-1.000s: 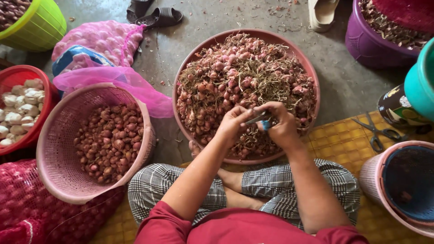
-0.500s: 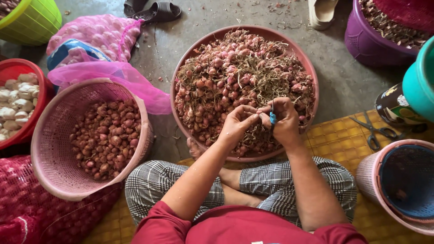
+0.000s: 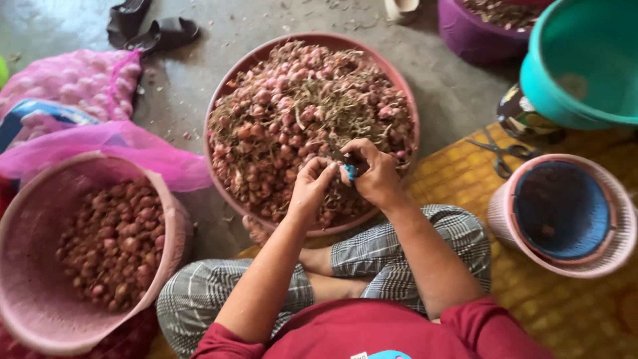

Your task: The person sits on the floor and trims dried roots and stems off shallots using scissors, one shallot at a time, placing the trimmed shallots into a nearby basket and the cut-off roots aside.

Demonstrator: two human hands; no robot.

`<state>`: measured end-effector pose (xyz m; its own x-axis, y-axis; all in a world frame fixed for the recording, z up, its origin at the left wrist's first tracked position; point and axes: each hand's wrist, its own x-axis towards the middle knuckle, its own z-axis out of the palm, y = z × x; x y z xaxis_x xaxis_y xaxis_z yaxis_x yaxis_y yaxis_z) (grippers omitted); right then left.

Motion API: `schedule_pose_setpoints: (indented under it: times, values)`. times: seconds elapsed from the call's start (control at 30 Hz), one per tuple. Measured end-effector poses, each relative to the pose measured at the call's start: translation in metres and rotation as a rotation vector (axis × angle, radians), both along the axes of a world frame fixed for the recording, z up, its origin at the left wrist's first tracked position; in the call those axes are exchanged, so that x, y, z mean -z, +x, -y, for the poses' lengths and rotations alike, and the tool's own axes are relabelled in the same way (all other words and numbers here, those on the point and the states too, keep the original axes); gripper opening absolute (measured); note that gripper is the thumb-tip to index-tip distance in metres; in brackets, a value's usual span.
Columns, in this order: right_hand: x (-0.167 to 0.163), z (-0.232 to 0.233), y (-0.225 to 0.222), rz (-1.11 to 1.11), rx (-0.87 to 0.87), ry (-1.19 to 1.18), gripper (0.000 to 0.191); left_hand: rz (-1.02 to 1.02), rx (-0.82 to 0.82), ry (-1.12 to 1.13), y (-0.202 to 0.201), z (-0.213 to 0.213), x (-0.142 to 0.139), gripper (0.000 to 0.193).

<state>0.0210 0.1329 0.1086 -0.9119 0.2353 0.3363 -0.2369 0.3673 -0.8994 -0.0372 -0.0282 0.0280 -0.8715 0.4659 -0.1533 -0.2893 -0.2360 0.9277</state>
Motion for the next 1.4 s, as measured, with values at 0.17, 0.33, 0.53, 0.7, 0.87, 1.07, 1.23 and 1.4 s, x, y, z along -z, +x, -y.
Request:
schedule_pose_setpoints:
  times: [0.17,0.33,0.53,0.7,0.87,1.07,1.23,1.4]
  values:
    - [-0.033,-0.042,0.017,0.086,0.177,0.083,0.039,0.058,0.0,-0.03,-0.001,0.001,-0.014,0.01]
    - [-0.062,-0.122,0.084,0.289,0.575,0.443,0.041,0.082,-0.05,-0.059,-0.003,0.004,-0.025,0.01]
    - [-0.026,-0.216,0.142,0.775,0.762,0.742,0.045,0.095,-0.148,-0.044,-0.013,-0.004,-0.021,0.011]
    - [0.059,-0.245,0.135,0.845,0.851,0.666,0.053,0.047,-0.236,-0.027,-0.03,0.004,-0.006,0.01]
    - [0.088,-0.251,0.131,0.601,0.764,0.808,0.032,-0.275,-0.36,-0.336,-0.04,0.014,0.003,0.009]
    - [0.074,-0.212,0.105,0.491,0.609,0.735,0.059,-0.716,-0.417,-0.707,-0.059,-0.01,0.012,0.02]
    - [0.042,-0.16,0.046,0.326,0.54,0.532,0.068,-0.894,-0.277,-0.997,-0.079,-0.025,0.02,0.038]
    - [0.055,-0.088,-0.011,0.827,-0.071,0.011,0.046,-0.605,-0.31,-0.726,-0.075,-0.019,0.026,0.036]
